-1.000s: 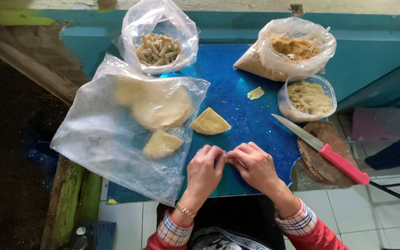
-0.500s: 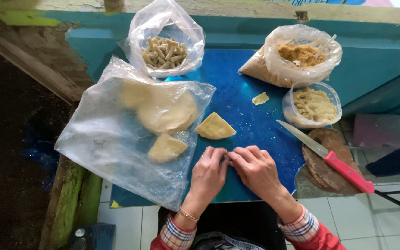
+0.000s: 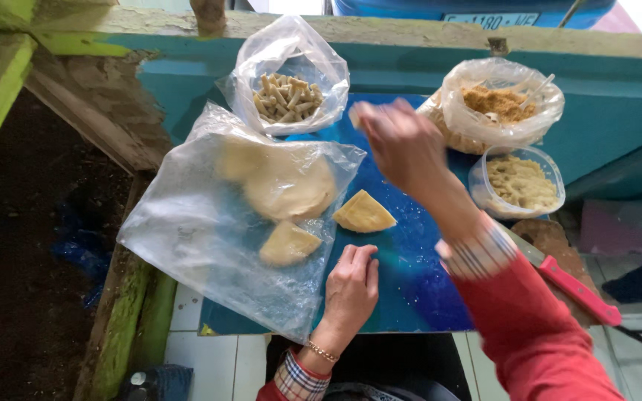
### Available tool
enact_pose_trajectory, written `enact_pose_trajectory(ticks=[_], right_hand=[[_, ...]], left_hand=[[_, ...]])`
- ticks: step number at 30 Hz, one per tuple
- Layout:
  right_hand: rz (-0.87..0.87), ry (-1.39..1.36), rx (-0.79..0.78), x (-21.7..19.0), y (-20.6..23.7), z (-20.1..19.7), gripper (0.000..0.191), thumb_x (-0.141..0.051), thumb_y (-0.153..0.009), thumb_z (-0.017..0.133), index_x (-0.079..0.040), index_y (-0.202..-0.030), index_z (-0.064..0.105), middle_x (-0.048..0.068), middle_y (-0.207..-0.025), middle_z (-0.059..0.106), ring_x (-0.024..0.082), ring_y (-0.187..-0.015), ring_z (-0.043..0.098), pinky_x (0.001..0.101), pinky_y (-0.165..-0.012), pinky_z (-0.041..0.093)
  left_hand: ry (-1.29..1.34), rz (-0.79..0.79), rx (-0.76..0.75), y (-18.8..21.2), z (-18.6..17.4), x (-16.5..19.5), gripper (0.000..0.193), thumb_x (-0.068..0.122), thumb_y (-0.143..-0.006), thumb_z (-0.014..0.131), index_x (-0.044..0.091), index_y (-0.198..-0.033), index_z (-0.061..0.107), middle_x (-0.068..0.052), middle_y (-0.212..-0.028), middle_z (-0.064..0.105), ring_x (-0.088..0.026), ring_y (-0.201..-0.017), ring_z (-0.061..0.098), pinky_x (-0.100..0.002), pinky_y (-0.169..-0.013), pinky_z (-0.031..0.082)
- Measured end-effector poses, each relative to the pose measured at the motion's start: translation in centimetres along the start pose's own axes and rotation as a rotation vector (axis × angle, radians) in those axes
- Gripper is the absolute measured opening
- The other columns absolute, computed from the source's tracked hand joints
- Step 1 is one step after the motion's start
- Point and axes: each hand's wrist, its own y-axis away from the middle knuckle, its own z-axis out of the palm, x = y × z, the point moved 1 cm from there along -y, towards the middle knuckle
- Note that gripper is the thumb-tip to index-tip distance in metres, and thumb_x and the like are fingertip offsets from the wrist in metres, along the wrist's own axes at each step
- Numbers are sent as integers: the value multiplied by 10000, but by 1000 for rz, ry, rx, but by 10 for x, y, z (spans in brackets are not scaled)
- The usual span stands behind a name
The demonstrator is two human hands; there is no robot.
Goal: The person folds triangular pastry wrappers into filled parcels at a small blue table. They spoon filling from a plastic bag onto a wrapper, fold the wrapper over the filling, press the edges closed, and set the finished parcel aside, repeating with new wrappers.
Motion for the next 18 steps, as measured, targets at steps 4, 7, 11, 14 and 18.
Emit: enact_pose_trajectory(ticks=[4,7,11,14,18], right_hand=[[-4,-61,175,2,-61,42,299,-12,-1013,622,-42,-1310,612,147,-1227,704,324,-1028,688,420,-859,577],[32,-139,199,-10,-44,43,247,1,-1002,640,-71,-1239,634,134,-1151,700,345,-1053,687,432,-833,576],[171,-299,-128,-30,19,22,177,-38,-945,684,-97,-1112,684,113,-1016,704,329,-890,689,421,-702,570],[122,-322,-315,-38,63,2,150,-116,-855,745,-142,-987,680,77,-951,683,311,-863,700,402,-689,561],[203,-384,-376,-42,104,-4,155,-168,-832,779,-143,-941,671,43,-953,678,271,-835,713,366,-681,562]], left_hand=[[17,8,40,1,-3,0,128,26,-924,653,23,-1052,661,-152,-971,656,-357,-862,676,-421,-725,548],[53,0,37,1,-5,-1,128,21,-926,644,21,-1053,661,-154,-973,654,-358,-859,675,-422,-729,549],[53,6,18,1,-7,-3,130,31,-928,643,23,-1057,656,-158,-982,649,-364,-860,670,-427,-731,549],[41,3,17,3,-8,-5,133,38,-924,642,23,-1056,657,-158,-977,646,-371,-865,666,-440,-733,541],[18,-23,24,8,-5,-5,148,35,-928,630,30,-1071,666,-163,-979,642,-386,-872,658,-448,-734,536]])
